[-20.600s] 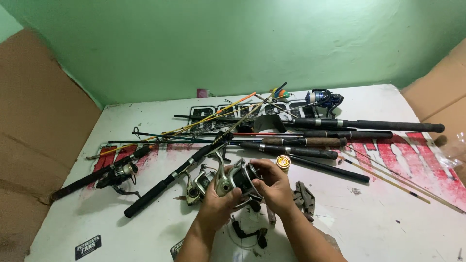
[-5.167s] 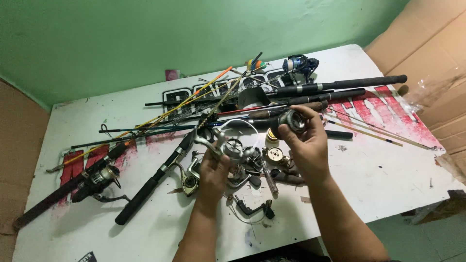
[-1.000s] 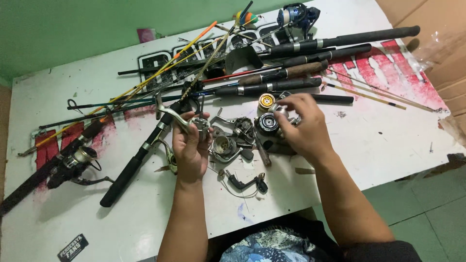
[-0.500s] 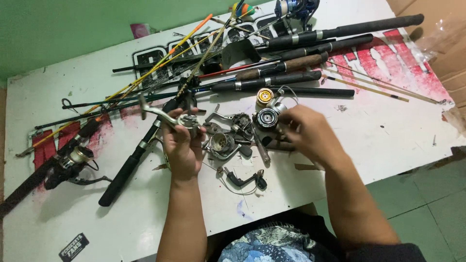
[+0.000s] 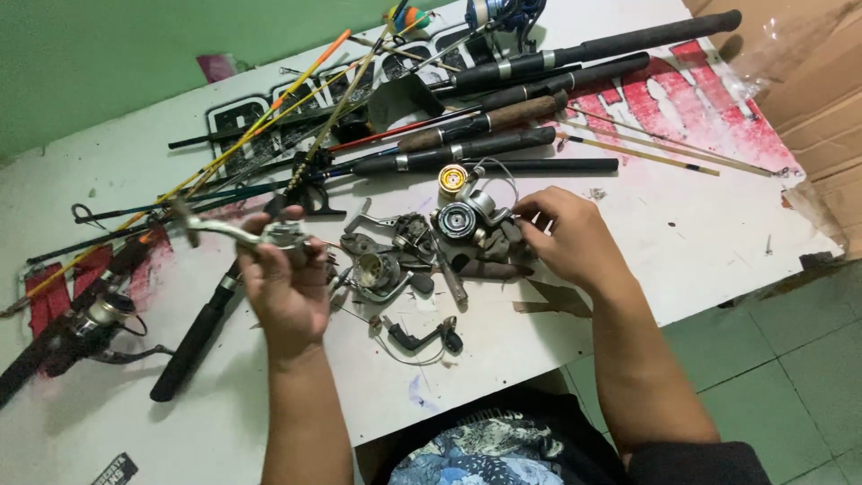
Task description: Taking apart and inspecting fishing reel components on a workbench.
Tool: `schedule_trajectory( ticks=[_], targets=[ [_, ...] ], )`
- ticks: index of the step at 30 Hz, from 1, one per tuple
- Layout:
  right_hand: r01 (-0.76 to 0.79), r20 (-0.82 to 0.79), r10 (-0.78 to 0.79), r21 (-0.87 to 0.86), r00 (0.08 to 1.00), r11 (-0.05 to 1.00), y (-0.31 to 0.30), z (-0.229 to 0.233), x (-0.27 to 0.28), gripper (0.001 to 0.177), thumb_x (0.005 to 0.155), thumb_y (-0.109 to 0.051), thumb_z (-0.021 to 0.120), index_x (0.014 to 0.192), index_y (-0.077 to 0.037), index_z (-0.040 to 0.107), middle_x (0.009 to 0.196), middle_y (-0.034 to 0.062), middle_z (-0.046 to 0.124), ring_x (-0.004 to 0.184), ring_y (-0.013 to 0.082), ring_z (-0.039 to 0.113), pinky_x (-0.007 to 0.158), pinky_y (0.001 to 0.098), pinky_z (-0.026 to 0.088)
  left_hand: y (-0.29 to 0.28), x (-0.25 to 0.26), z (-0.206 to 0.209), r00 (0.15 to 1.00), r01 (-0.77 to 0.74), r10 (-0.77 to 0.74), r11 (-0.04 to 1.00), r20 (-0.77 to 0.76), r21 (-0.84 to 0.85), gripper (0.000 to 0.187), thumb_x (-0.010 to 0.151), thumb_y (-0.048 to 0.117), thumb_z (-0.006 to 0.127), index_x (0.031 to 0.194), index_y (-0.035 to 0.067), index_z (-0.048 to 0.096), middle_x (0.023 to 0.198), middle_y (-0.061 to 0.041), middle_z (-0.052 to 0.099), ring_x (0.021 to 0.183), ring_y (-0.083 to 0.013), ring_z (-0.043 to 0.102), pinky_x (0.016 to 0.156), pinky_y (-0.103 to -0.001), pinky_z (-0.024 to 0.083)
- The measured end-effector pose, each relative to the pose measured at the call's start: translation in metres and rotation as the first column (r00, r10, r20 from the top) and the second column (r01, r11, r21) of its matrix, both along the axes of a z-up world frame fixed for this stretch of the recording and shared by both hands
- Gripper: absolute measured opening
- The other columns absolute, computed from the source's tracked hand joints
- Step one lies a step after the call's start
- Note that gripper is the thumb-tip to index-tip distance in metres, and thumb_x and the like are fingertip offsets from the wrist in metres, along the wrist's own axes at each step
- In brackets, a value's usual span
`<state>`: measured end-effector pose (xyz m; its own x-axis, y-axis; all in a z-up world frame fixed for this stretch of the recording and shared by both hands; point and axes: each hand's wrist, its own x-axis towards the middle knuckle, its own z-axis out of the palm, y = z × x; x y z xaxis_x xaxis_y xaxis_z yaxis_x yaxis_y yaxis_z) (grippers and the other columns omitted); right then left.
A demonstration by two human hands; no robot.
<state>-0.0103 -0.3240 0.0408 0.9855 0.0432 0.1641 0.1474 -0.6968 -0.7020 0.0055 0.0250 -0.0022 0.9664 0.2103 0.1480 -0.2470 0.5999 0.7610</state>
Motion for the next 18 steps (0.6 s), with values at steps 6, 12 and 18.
schedule_trajectory(
  ticks=[6,12,18],
  targets=[
    [-0.015,-0.04,0.014,-0.03,0.999,0.999,-0.009,0.007,0.005,0.019,0.084,-0.005,0.074,0.103,-0.008,0.075,0.091,0.0106,0.072,0.076,0.0256,0.073,0.072,0.0366,0.058,0.012,-0.03,0.023,0.999,-0.049,0.05,0.998,-0.021,0.032,0.043,0.103,0.027,0.059,0.142,0.017,0.045,0.142,-0.023,0.06,0.1,-0.0275,0.074,0.087,-0.03,0.066],
    [-0.408,-0.433,0.253,-0.315,0.865,0.857,0.021,0.016,-0.007,0.02,0.09,-0.015,0.073,0.106,-0.004,0.076,0.095,0.0158,0.074,0.085,0.0306,0.075,0.078,0.0391,0.062,-0.003,-0.043,0.03,0.998,-0.007,0.019,0.981,-0.06,0.195,0.044,0.1,0.022,0.057,0.141,0.013,0.044,0.14,-0.024,0.055,0.108,-0.0332,0.069,0.095,-0.034,0.063],
    [-0.378,-0.227,0.304,-0.472,0.925,0.796,0.024,-0.045,-0.015,0.036,0.072,-0.021,0.084,0.103,-0.012,0.069,0.096,0.0088,0.063,0.095,0.0317,0.066,0.078,0.0451,0.053,-0.028,-0.03,0.028,0.999,0.027,-0.029,0.996,0.018,0.083,0.042,0.097,0.014,0.065,0.136,0.009,0.05,0.139,-0.021,0.057,0.111,-0.04,0.071,0.091,-0.038,0.066]
  ],
)
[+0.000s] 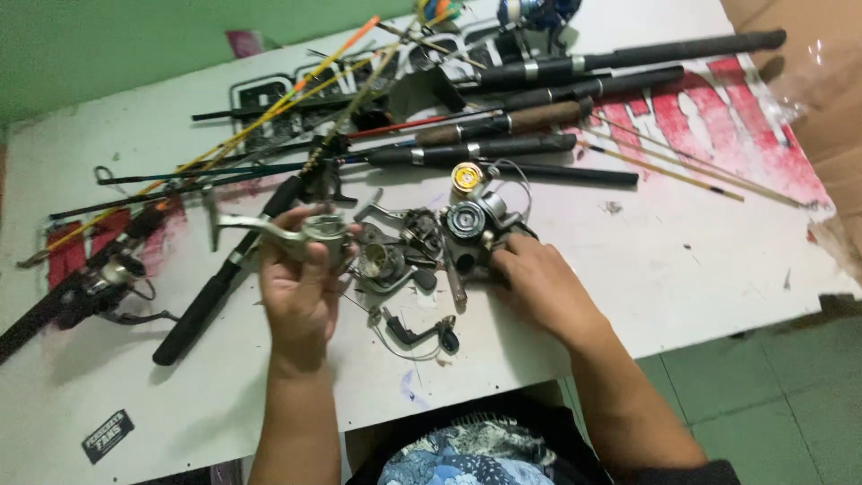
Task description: Taking apart and inspecting fishing reel components on a workbench.
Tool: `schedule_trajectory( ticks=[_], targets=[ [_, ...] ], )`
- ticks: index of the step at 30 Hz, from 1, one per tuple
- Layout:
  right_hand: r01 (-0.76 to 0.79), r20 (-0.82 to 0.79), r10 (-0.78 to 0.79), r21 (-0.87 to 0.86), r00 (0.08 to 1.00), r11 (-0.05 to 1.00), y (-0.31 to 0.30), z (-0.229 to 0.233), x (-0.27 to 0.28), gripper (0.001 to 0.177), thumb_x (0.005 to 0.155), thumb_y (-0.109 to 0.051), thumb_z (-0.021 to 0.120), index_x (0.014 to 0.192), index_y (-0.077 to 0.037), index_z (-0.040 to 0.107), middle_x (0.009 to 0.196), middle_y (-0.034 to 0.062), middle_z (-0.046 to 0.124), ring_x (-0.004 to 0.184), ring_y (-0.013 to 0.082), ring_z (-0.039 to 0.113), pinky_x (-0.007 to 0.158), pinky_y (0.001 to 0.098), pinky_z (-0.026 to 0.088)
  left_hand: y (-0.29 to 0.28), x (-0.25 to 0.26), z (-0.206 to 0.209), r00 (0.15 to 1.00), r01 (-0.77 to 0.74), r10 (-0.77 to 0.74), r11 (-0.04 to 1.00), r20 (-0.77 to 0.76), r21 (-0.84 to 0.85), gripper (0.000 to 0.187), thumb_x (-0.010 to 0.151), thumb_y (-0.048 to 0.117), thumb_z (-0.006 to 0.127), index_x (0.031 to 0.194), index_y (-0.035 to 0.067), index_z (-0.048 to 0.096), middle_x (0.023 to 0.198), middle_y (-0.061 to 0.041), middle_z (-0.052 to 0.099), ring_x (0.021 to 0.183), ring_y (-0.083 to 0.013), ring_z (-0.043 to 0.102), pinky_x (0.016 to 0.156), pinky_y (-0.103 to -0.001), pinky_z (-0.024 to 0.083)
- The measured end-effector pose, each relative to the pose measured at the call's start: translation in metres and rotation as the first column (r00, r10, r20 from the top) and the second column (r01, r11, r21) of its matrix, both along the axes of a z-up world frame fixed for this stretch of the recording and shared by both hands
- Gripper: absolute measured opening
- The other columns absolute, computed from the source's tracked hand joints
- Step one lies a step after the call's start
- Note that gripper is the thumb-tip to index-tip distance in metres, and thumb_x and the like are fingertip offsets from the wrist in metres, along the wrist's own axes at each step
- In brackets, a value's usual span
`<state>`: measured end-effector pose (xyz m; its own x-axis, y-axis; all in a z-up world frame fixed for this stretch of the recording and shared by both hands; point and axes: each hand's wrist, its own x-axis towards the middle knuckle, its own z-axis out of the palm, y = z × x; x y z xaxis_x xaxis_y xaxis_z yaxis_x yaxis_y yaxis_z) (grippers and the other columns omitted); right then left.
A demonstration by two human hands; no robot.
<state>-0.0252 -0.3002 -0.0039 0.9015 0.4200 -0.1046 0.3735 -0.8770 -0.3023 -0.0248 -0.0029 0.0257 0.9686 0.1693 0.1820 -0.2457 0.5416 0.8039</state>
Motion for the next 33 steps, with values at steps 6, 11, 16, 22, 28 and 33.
schedule_trajectory(
  ticks=[6,11,16,22,28,33],
  targets=[
    [0.149,-0.104,-0.115,0.444,0.988,0.883,-0.006,0.068,-0.004,0.029,0.077,-0.009,0.08,0.104,-0.007,0.069,0.083,0.0167,0.071,0.084,0.0374,0.072,0.074,0.0455,0.058,-0.017,0.025,-0.013,0.998,0.058,-0.056,0.996,0.025,-0.069,0.044,0.097,0.014,0.067,0.136,0.004,0.05,0.131,-0.021,0.062,0.106,-0.0397,0.073,0.083,-0.035,0.067],
    [0.124,-0.012,-0.178,0.762,0.984,0.636,0.021,0.07,-0.001,0.041,0.081,-0.012,0.082,0.121,-0.012,0.072,0.082,0.0119,0.078,0.073,0.0242,0.075,0.069,0.037,0.06,-0.039,0.039,0.0,0.992,0.125,-0.124,0.99,0.014,-0.059,0.043,0.099,0.021,0.064,0.136,0.005,0.051,0.107,-0.025,0.072,0.086,-0.0286,0.076,0.066,-0.025,0.064],
    [0.092,-0.025,-0.131,0.837,0.991,0.539,0.048,0.077,0.005,0.039,0.089,-0.004,0.069,0.128,-0.006,0.066,0.096,0.0053,0.071,0.067,0.0101,0.057,0.061,0.0226,0.049,-0.034,0.043,-0.025,0.977,0.204,-0.204,0.979,-0.054,-0.012,0.047,0.098,0.014,0.062,0.142,0.005,0.049,0.133,-0.015,0.061,0.109,-0.0281,0.068,0.079,-0.033,0.058],
    [0.085,0.034,-0.217,0.852,0.976,0.516,0.072,0.069,0.017,0.044,0.082,0.004,0.07,0.125,-0.007,0.066,0.1,0.0064,0.07,0.078,0.0131,0.067,0.067,0.0233,0.06,-0.03,0.036,-0.019,0.945,0.323,-0.328,0.938,-0.02,-0.129,0.049,0.1,0.012,0.053,0.148,0.006,0.043,0.128,-0.027,0.063,0.111,-0.0293,0.068,0.095,-0.034,0.061],
    [-0.158,0.375,-0.195,0.729,0.907,0.666,0.094,0.059,0.028,0.034,0.086,-0.002,0.071,0.12,-0.005,0.065,0.099,0.0085,0.067,0.078,0.0134,0.068,0.063,0.0206,0.063,-0.035,0.028,-0.011,0.954,0.3,-0.3,0.939,-0.026,0.167,0.05,0.099,0.016,0.058,0.148,0.012,0.048,0.124,-0.017,0.071,0.106,-0.0254,0.072,0.082,-0.035,0.065],
    [-0.167,0.477,-0.184,0.602,0.86,0.78,0.112,0.068,0.017,0.036,0.085,-0.001,0.07,0.121,-0.004,0.07,0.115,0.0149,0.064,0.086,0.0205,0.069,0.072,0.0254,0.066,-0.032,0.025,-0.012,0.951,0.303,-0.295,0.949,-0.094,0.081,0.058,0.097,0.004,0.055,0.154,0.009,0.047,0.122,-0.015,0.071,0.098,-0.0182,0.067,0.088,-0.03,0.055]
  ],
)
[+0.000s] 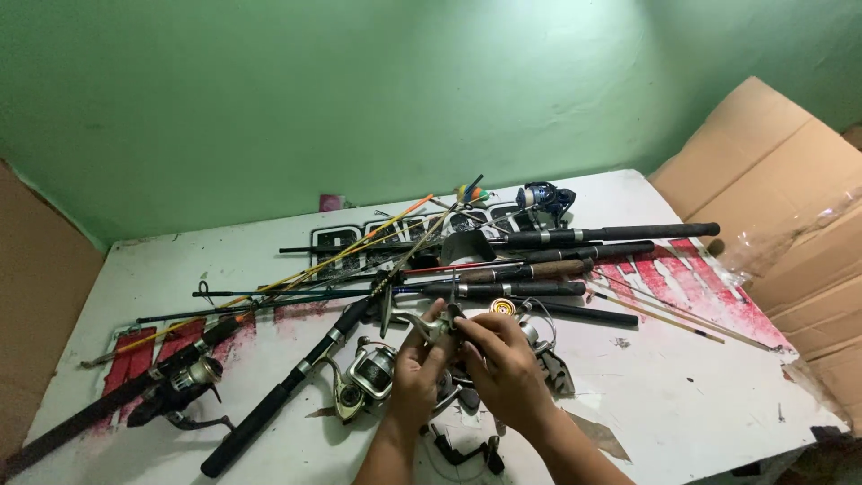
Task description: Taking apart and inspecting fishing reel components on a workbench.
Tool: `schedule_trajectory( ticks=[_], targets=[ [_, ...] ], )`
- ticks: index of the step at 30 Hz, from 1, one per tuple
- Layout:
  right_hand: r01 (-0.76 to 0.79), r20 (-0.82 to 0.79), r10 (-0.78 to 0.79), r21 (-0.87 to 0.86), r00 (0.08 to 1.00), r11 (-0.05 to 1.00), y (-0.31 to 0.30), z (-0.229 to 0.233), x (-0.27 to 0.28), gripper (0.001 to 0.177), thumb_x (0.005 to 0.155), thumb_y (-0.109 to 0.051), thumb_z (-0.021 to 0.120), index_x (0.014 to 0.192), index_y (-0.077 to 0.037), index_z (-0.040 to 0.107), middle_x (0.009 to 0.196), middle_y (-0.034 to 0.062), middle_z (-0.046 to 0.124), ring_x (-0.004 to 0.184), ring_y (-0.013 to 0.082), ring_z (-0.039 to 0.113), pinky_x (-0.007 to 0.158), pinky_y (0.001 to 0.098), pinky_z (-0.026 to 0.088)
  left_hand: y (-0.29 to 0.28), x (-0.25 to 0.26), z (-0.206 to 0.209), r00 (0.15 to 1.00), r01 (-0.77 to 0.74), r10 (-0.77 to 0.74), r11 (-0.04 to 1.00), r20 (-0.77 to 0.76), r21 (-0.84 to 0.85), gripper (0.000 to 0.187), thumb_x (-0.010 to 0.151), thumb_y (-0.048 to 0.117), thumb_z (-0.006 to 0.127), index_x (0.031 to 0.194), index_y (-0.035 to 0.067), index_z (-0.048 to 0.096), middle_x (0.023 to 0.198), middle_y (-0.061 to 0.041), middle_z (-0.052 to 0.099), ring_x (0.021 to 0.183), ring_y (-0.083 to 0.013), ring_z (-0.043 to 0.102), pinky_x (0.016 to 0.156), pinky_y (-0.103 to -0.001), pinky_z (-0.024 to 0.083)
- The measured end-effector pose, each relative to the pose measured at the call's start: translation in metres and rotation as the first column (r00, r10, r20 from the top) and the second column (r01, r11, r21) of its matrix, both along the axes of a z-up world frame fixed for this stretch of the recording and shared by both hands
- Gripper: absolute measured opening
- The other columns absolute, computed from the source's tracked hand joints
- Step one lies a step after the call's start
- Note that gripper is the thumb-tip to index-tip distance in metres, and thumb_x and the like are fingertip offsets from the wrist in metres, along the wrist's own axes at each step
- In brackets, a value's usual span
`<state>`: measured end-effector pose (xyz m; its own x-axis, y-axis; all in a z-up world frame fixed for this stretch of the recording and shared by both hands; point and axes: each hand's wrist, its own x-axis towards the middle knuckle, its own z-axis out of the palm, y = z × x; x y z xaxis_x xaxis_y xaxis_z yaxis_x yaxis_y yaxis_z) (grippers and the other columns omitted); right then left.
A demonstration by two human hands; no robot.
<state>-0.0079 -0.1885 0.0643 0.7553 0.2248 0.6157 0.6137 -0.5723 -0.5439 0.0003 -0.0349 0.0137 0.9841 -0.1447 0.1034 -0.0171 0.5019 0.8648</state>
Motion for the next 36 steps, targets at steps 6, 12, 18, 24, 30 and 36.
schedule_trajectory(
  ticks=[6,12,18,24,30,36],
  targets=[
    [0.051,0.009,-0.052,0.034,0.999,0.998,0.001,0.006,-0.002,0.027,0.083,-0.005,0.074,0.11,-0.006,0.073,0.117,0.0117,0.067,0.094,0.022,0.068,0.078,0.0298,0.061,0.0,0.002,-0.005,0.991,0.02,-0.026,0.999,0.134,0.047,0.054,0.098,0.002,0.057,0.152,0.006,0.047,0.124,-0.016,0.071,0.097,-0.0179,0.069,0.089,-0.03,0.061],
    [0.072,0.061,-0.073,0.024,0.995,0.997,-0.001,0.01,-0.002,0.031,0.082,0.0,0.072,0.113,-0.003,0.072,0.115,0.0131,0.066,0.088,0.0224,0.068,0.074,0.0299,0.061,0.001,0.001,-0.001,0.981,-0.029,0.0,0.989,0.195,0.145,0.052,0.095,0.001,0.059,0.147,0.004,0.052,0.106,-0.014,0.074,0.087,-0.0177,0.069,0.08,-0.031,0.062],
    [0.05,0.157,-0.049,0.001,0.986,0.999,-0.001,0.001,0.007,0.024,0.086,-0.003,0.073,0.109,-0.001,0.073,0.111,0.0155,0.067,0.081,0.0201,0.066,0.066,0.026,0.061,0.004,0.003,-0.01,0.97,0.019,-0.02,1.0,0.242,0.007,0.055,0.094,0.001,0.06,0.148,0.0,0.05,0.099,-0.013,0.074,0.084,-0.0181,0.069,0.086,-0.037,0.065],
    [0.014,0.16,-0.01,-0.024,0.987,1.0,0.001,-0.023,0.01,0.024,0.085,-0.006,0.073,0.11,-0.005,0.073,0.109,0.0149,0.069,0.084,0.0204,0.068,0.067,0.0256,0.062,0.005,0.003,-0.008,0.994,-0.027,0.027,1.0,0.108,-0.004,0.06,0.09,-0.005,0.06,0.148,0.006,0.052,0.112,-0.023,0.078,0.089,-0.0232,0.077,0.072,-0.025,0.063],
    [-0.018,0.157,0.021,-0.025,0.987,1.0,0.001,-0.007,0.001,0.027,0.082,-0.002,0.074,0.11,-0.002,0.072,0.112,0.0139,0.068,0.09,0.0223,0.067,0.077,0.0298,0.06,0.005,-0.005,0.008,0.987,0.009,-0.026,0.995,0.158,0.104,0.053,0.102,0.019,0.055,0.153,0.012,0.045,0.131,-0.019,0.071,0.107,-0.0224,0.072,0.091,-0.032,0.061],
    [0.052,0.17,-0.049,-0.009,0.984,0.999,-0.002,-0.009,0.007,0.022,0.085,-0.001,0.071,0.108,-0.001,0.072,0.11,0.0146,0.069,0.081,0.0191,0.065,0.068,0.0247,0.061,0.006,0.001,-0.013,0.958,-0.038,-0.006,0.988,0.287,0.149,0.062,0.096,0.011,0.068,0.153,0.008,0.045,0.11,-0.017,0.076,0.077,-0.0148,0.069,0.058,-0.021,0.054]
  ],
)
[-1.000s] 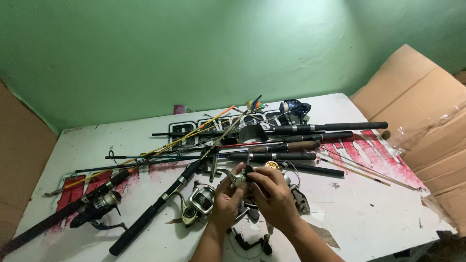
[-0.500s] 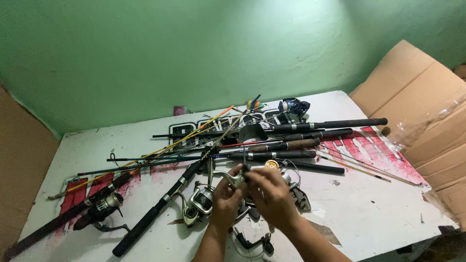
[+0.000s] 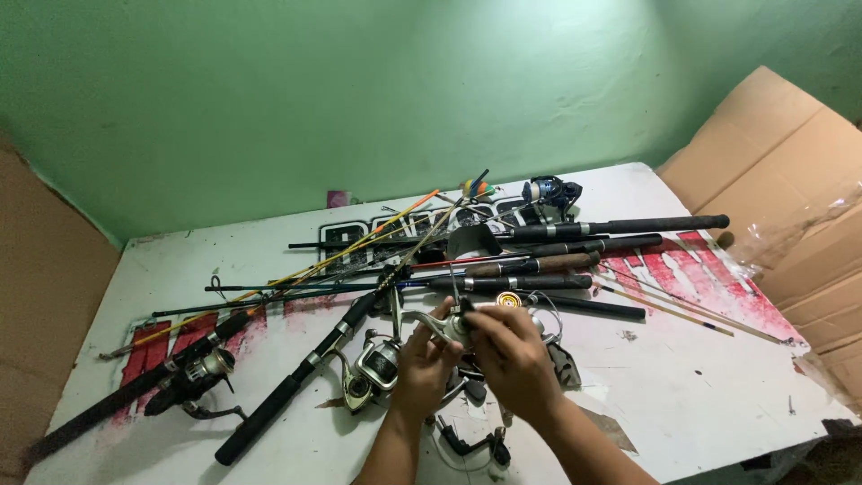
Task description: Taking apart and inspecting fishing reel components on a workbench.
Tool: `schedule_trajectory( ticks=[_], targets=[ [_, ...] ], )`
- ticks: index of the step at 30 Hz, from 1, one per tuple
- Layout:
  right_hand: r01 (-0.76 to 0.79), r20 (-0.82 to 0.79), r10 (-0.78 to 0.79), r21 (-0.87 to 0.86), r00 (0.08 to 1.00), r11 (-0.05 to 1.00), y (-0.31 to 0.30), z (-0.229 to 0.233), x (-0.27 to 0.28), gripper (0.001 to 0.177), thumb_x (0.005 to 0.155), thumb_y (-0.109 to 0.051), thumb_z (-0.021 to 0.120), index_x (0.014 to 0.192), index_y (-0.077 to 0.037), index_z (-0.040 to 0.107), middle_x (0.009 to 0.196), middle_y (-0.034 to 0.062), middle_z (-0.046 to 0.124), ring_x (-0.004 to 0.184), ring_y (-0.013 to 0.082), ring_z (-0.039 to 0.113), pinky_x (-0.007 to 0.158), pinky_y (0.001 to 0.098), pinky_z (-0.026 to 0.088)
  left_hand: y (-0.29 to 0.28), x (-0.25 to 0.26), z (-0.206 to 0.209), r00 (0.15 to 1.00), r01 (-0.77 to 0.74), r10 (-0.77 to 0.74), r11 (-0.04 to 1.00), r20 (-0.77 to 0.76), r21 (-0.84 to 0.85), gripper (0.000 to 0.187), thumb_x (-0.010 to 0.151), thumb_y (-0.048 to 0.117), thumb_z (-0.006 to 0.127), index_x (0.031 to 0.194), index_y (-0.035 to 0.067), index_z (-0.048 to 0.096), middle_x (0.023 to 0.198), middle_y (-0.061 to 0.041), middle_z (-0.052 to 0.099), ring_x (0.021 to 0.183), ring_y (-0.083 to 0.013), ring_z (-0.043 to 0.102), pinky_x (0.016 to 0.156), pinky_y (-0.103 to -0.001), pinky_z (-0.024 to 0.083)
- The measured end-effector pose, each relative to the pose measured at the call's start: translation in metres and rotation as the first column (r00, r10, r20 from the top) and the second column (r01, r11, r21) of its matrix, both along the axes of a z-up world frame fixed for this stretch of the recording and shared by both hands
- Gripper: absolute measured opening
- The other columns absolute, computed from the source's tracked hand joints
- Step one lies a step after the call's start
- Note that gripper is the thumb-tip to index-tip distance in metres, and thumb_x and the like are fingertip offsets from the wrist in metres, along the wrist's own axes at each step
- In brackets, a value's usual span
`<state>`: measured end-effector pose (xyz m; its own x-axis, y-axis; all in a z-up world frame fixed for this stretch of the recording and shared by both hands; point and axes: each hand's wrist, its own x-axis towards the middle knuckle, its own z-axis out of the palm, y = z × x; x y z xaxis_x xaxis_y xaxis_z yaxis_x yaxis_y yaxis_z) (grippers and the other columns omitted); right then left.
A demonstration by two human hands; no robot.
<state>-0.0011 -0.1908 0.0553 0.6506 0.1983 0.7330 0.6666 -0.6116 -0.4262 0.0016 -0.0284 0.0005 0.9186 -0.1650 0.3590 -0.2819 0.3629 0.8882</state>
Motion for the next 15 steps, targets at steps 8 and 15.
schedule_trajectory(
  ticks=[8,15],
  targets=[
    [-0.04,-0.079,0.045,0.06,0.996,0.997,0.003,0.022,-0.015,0.028,0.083,0.0,0.073,0.11,-0.002,0.072,0.114,0.0115,0.067,0.089,0.0207,0.067,0.074,0.0289,0.058,-0.001,-0.001,-0.003,0.996,0.007,-0.013,0.998,-0.088,-0.068,0.061,0.093,0.005,0.072,0.15,0.006,0.05,0.115,-0.01,0.069,0.095,-0.0162,0.065,0.084,-0.028,0.055],
    [-0.074,-0.007,0.074,0.01,0.997,0.997,-0.002,-0.012,-0.001,0.019,0.087,-0.005,0.071,0.105,-0.003,0.071,0.111,0.0145,0.069,0.088,0.0216,0.068,0.071,0.0275,0.061,-0.001,-0.001,0.003,0.991,0.095,-0.11,0.979,-0.078,-0.178,0.062,0.095,0.005,0.067,0.152,0.007,0.044,0.125,-0.019,0.071,0.102,-0.0216,0.071,0.089,-0.031,0.063]
  ],
)
